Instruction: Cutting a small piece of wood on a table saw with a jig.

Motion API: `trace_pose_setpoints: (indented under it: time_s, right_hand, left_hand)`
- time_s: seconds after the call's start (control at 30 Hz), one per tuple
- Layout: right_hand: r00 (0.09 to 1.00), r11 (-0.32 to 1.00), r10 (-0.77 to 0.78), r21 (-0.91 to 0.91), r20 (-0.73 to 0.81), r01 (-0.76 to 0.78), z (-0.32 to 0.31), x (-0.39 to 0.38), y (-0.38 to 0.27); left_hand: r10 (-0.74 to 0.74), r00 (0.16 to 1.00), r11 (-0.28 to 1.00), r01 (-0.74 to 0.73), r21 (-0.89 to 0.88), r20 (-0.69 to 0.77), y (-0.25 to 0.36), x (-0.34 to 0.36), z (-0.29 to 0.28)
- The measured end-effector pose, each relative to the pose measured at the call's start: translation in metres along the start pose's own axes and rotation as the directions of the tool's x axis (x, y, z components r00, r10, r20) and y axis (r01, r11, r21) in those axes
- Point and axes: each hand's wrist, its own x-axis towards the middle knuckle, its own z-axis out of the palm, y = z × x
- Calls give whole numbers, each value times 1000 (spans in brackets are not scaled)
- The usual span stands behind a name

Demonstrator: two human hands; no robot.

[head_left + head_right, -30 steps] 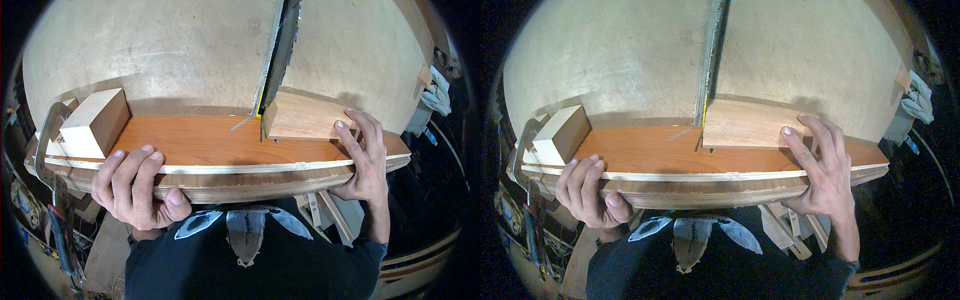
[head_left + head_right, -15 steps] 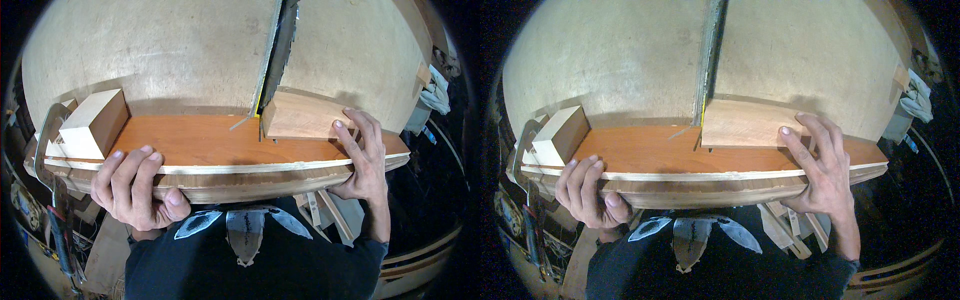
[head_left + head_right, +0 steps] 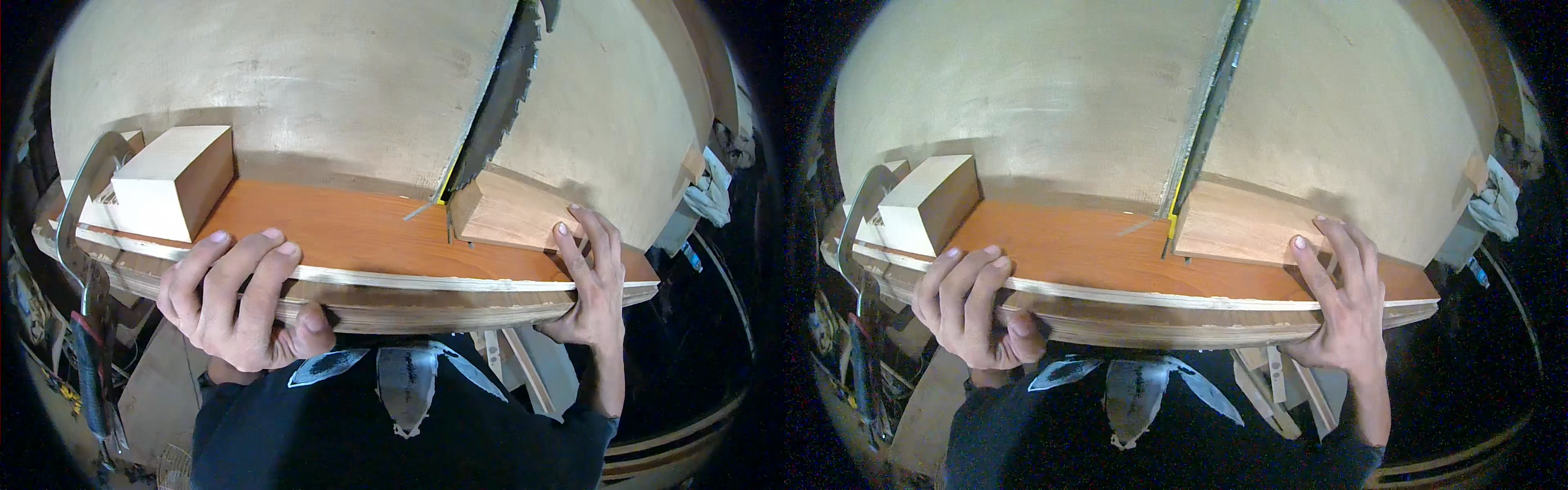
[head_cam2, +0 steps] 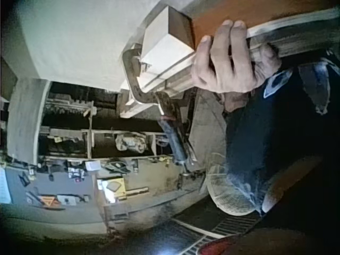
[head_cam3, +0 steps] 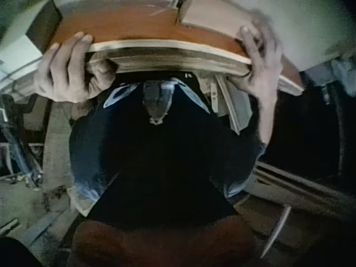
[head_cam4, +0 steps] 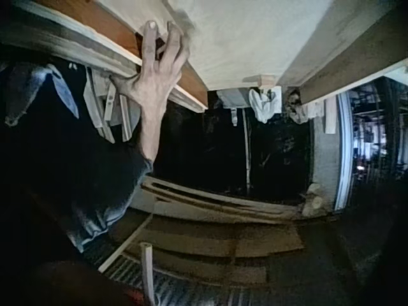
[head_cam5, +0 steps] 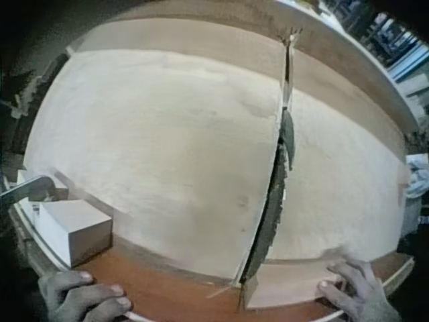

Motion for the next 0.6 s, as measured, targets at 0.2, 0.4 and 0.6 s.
trace_pose_setpoints:
  time_s: [0.2,0.4,0.6]
  right_hand:
    - [999,997,39,64,19,-40,-2,-4,-2]
    - [999,999,15,41,-36,-13,4,-4,5]
    - [999,999,32,30,35,-33,0,-9,6]
  left_hand:
    - [-25,1000,999,25,-33,6,3,3,-5]
    - [-39,996,997,43,-60,76,8,8,-6]
    - [-93,991,992,100,-71,98,16,7,-11]
